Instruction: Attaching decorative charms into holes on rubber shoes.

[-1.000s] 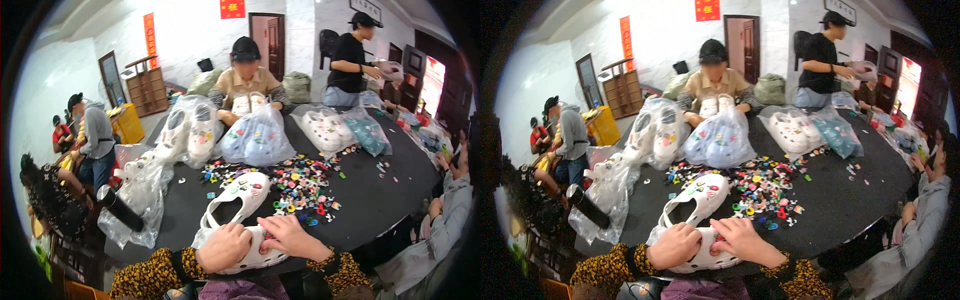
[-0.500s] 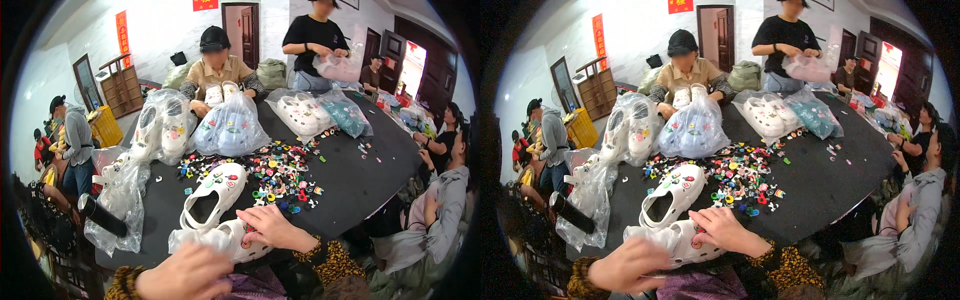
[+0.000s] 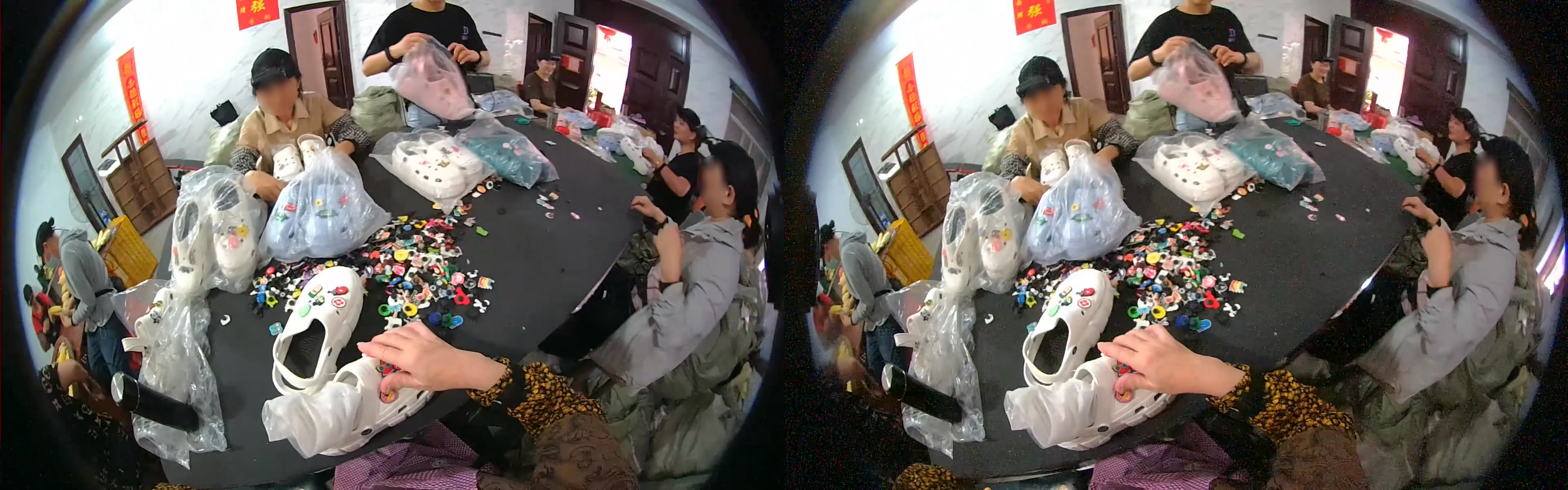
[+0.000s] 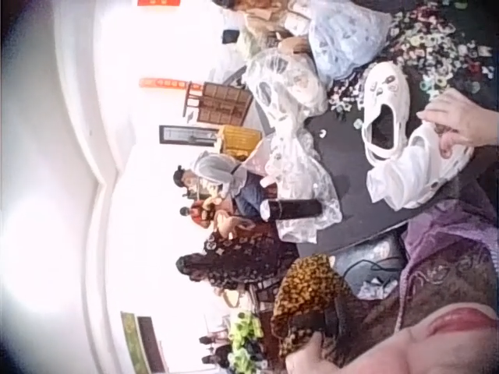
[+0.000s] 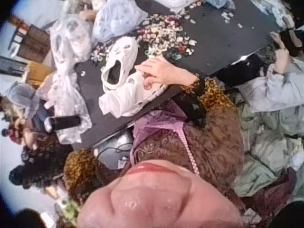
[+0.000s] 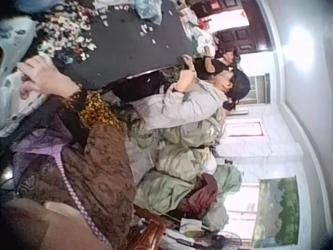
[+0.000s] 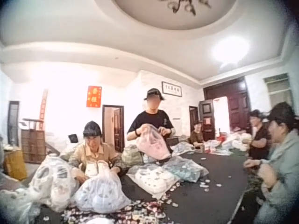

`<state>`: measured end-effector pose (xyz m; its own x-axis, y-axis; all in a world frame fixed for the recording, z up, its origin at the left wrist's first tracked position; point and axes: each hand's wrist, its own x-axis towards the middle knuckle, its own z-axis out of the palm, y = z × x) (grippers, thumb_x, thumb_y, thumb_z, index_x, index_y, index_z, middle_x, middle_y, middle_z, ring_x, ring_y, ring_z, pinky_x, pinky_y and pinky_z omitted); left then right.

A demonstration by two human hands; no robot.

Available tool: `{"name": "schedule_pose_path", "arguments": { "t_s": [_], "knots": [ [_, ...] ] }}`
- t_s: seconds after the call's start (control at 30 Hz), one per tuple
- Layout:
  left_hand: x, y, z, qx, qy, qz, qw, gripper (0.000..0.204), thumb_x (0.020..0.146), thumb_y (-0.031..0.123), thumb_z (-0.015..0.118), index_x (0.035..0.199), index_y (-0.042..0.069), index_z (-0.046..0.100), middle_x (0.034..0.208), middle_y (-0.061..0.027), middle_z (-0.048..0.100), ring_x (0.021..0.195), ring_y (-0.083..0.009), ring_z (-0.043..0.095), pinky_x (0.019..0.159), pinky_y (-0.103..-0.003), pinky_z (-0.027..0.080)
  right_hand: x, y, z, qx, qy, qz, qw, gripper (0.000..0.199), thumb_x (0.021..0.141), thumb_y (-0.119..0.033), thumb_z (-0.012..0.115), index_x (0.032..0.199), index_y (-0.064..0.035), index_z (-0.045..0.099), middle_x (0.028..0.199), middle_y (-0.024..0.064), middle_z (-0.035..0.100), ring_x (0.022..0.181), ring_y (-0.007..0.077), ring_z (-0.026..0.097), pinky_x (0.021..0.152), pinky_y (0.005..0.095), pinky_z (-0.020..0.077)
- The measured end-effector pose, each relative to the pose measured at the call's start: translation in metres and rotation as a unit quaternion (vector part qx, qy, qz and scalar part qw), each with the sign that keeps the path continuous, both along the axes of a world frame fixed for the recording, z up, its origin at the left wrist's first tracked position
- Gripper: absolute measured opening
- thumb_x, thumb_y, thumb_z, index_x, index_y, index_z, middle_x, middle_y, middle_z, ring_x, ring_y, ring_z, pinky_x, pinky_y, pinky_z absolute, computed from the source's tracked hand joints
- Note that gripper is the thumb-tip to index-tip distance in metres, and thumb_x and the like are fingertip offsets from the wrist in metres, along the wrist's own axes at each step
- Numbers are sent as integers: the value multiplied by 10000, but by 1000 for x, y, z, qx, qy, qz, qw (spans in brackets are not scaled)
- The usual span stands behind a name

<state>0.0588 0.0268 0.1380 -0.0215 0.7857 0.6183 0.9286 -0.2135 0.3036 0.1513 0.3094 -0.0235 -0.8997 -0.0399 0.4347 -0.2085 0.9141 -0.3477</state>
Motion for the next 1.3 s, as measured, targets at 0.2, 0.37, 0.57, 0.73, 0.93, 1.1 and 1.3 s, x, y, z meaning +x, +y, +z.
{"name": "schedule_pose_path", "arguments": {
  "t_s": [0.2,0.37,0.57,0.73,0.93,1.1,1.3],
  "knots": [
    [-1,-14,-18,2,-39,47,998,300,711,79,718,1009,62,683,618,-62,555,575,-294,575,632,-405,513,1,1,-6,1,9,12,1000,673,831,-469,670,1353,-78,504,1229,108,586,1140,282,537,941,420,372],
    [0,-23,-18,6,-46,78,996,293,704,68,716,994,51,679,619,-72,557,575,-299,577,629,-408,512,0,-1,-1,4,-4,7,1000,678,842,-479,662,1362,-75,499,1240,102,584,1148,284,536,958,422,366],
    [-2,-40,-22,-2,-61,118,991,284,695,54,713,976,37,674,620,-84,560,574,-305,578,625,-412,511,0,-1,2,-1,-13,8,1000,667,854,-490,646,1357,-74,507,1238,100,593,1144,270,550,980,407,353],
    [-3,-49,-21,-8,-69,145,987,276,688,43,710,961,25,670,621,-94,562,574,-311,580,622,-415,510,1,-2,4,-10,-28,10,999,651,859,-471,656,1358,-80,507,1253,107,586,1173,268,533,992,402,347],
    [1,-55,-21,-20,-84,170,982,268,679,29,707,943,11,665,621,-106,565,573,-317,581,618,-419,509,1,-1,5,-10,-27,14,999,650,859,-461,655,1363,-80,500,1260,103,582,1168,263,535,984,401,348],
    [10,-55,-16,-42,-94,176,979,260,672,17,704,928,-1,661,622,-116,567,573,-322,583,615,-422,507,1,-1,2,-11,-14,7,1000,707,803,-446,705,1378,-87,504,1258,97,587,1155,262,545,985,397,362],
    [4,3,-27,79,-61,-79,992,212,658,-37,669,865,-45,624,639,-168,581,591,-350,596,600,-429,501,2,-1,0,-23,-22,0,999,717,829,-449,681,1409,-86,467,1282,95,567,1185,270,520,998,403,348]
  ]
}}
